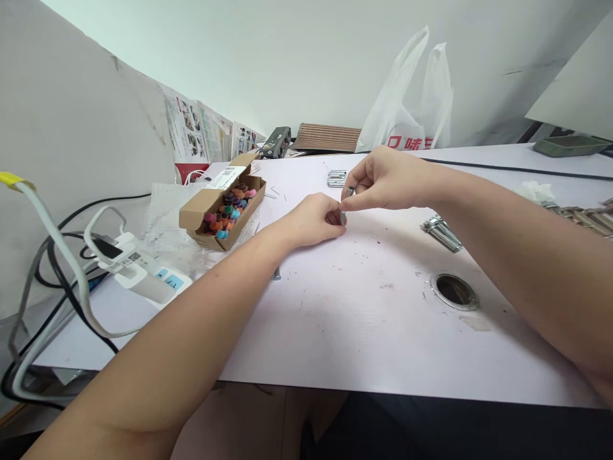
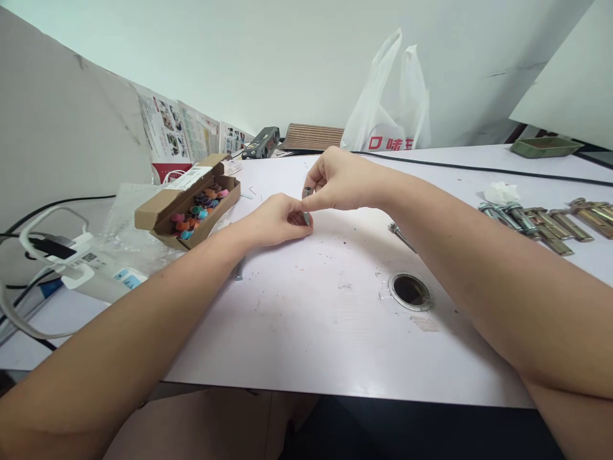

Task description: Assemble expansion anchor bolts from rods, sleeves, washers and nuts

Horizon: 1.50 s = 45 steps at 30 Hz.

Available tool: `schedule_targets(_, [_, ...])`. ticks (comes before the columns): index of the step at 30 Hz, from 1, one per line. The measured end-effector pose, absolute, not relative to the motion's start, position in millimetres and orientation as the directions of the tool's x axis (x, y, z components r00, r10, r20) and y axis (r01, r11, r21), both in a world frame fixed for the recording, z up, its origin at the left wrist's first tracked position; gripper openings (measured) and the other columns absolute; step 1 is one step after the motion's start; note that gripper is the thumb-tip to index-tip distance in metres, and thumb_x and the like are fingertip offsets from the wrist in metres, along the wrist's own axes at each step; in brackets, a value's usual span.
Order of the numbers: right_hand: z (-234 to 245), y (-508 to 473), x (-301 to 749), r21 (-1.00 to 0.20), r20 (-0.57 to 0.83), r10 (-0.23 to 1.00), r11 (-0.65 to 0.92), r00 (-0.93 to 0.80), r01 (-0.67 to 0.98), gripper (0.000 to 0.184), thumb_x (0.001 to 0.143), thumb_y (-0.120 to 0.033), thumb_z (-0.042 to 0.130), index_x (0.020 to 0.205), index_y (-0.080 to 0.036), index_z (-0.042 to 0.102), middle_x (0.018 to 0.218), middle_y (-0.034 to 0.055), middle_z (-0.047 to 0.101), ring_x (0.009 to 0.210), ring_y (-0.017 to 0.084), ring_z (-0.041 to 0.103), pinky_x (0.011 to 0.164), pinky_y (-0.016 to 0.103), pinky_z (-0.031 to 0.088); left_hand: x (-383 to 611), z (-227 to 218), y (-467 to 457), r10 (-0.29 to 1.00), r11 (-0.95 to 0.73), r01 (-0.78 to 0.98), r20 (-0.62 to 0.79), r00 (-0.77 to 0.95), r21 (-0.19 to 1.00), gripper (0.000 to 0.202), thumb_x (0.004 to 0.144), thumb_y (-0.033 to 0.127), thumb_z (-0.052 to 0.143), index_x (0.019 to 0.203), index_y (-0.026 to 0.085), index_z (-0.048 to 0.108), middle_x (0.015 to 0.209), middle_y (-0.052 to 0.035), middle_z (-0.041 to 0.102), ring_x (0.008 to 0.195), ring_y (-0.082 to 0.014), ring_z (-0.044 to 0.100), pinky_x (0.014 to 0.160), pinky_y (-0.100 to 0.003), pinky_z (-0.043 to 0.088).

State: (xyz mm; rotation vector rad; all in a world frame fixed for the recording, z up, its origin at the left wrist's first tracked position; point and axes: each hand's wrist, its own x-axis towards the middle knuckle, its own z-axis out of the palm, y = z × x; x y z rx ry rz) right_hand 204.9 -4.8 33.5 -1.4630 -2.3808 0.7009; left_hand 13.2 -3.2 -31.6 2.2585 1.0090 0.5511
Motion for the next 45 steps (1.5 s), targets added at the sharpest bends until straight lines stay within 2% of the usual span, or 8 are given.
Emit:
schedule_targets(7, [34,-9,204,-0.463,-0.039,0.883,0.399,-0.468,0.792,0.035,0.077,-0.049,0.076,0.064,-0.020,0.061,0.055,-0.0013,0.040,0.051,0.009,0.033,0.048,0.029,0.025,15,-40,0,0.753,-0.533,0.473,0.138,0.644,0.702,0.012,0.074,0.021,0.061,0.079,0.016,0.070,0.069,-0.0003,0.068,0.065,-0.0132,0.060,0.063,-0.028,0.045])
schedule_targets(11, [26,-10,211,-0.535,-0.059,0.878,0.374,-0.475,0.758,0.031,0.081,-0.047,0.071,0.068,-0.020,0.063,0.055,-0.0021,0.040,0.050,0.009,0.031,0.048,0.029,0.024,14,-41,1,0.757,-0.502,0.452,0.121,0.643,0.738,0.014,0.074,0.023,0.063,0.084,0.015,0.070,0.075,-0.0017,0.070,0.068,-0.0129,0.061,0.064,-0.027,0.045])
schedule_targets(21, [7,-10,206,-0.484,-0.095,0.885,0.360,-0.457,0.798,0.017,0.077,-0.038,0.071,0.080,-0.022,0.072,0.058,-0.0021,0.048,0.053,0.011,0.038,0.049,0.029,0.028,15,-45,1,0.773,-0.524,0.513,0.127,0.622,0.680,0.013,0.074,0.029,0.065,0.075,0.017,0.061,0.070,0.0013,0.063,0.067,-0.0128,0.056,0.061,-0.027,0.040])
schedule_targets(28, [2,-5,214,-0.480,-0.157,0.860,0.363,-0.485,0.799,0.033,0.076,-0.051,0.073,0.067,-0.020,0.065,0.059,-0.0006,0.045,0.055,0.011,0.035,0.051,0.030,0.027,15,-41,-3,0.770,-0.522,0.504,0.126,0.625,0.688,0.017,0.072,0.032,0.069,0.076,0.017,0.063,0.075,0.0003,0.065,0.071,-0.0139,0.058,0.064,-0.028,0.042])
schedule_targets(31, [15,-6,222,-0.583,-0.203,0.855,0.286,-0.477,0.761,0.031,0.080,-0.053,0.071,0.077,-0.022,0.071,0.073,0.0036,0.057,0.062,0.014,0.047,0.055,0.030,0.035,16,-41,-2,0.801,-0.463,0.553,0.060,0.595,0.693,0.018,0.073,0.035,0.067,0.073,0.017,0.065,0.070,0.0000,0.065,0.068,-0.0143,0.057,0.063,-0.029,0.042])
schedule_targets(36, [24,-8,229,-0.873,-0.141,0.828,0.154,-0.543,0.462,0.015,0.081,-0.023,0.070,0.095,-0.022,0.075,0.105,0.0074,0.067,0.087,0.018,0.059,0.079,0.031,0.050,18,-41,-2,0.799,-0.470,0.569,0.052,0.599,0.675,0.017,0.071,0.033,0.067,0.066,0.018,0.063,0.067,0.0012,0.062,0.063,-0.0129,0.053,0.061,-0.029,0.041])
schedule_targets(41, [11,-5,227,-0.869,-0.008,0.852,0.253,-0.524,0.425,0.024,0.082,-0.022,0.073,0.106,-0.025,0.073,0.116,0.0064,0.069,0.105,0.021,0.063,0.097,0.037,0.051,16,-37,-4,0.810,-0.463,0.620,0.018,0.587,0.634,0.023,0.073,0.038,0.067,0.062,0.018,0.062,0.057,0.0042,0.049,0.057,-0.0106,0.041,0.056,-0.029,0.033])
schedule_targets(45, [3,-5,221,-0.869,0.120,0.825,0.356,-0.552,0.344,0.024,0.082,-0.026,0.074,0.106,-0.024,0.073,0.113,0.0051,0.072,0.110,0.022,0.065,0.100,0.038,0.051,16,-37,-3,0.815,-0.442,0.618,0.003,0.579,0.650,0.023,0.072,0.038,0.069,0.063,0.018,0.065,0.058,0.0036,0.052,0.057,-0.0109,0.044,0.057,-0.028,0.035])
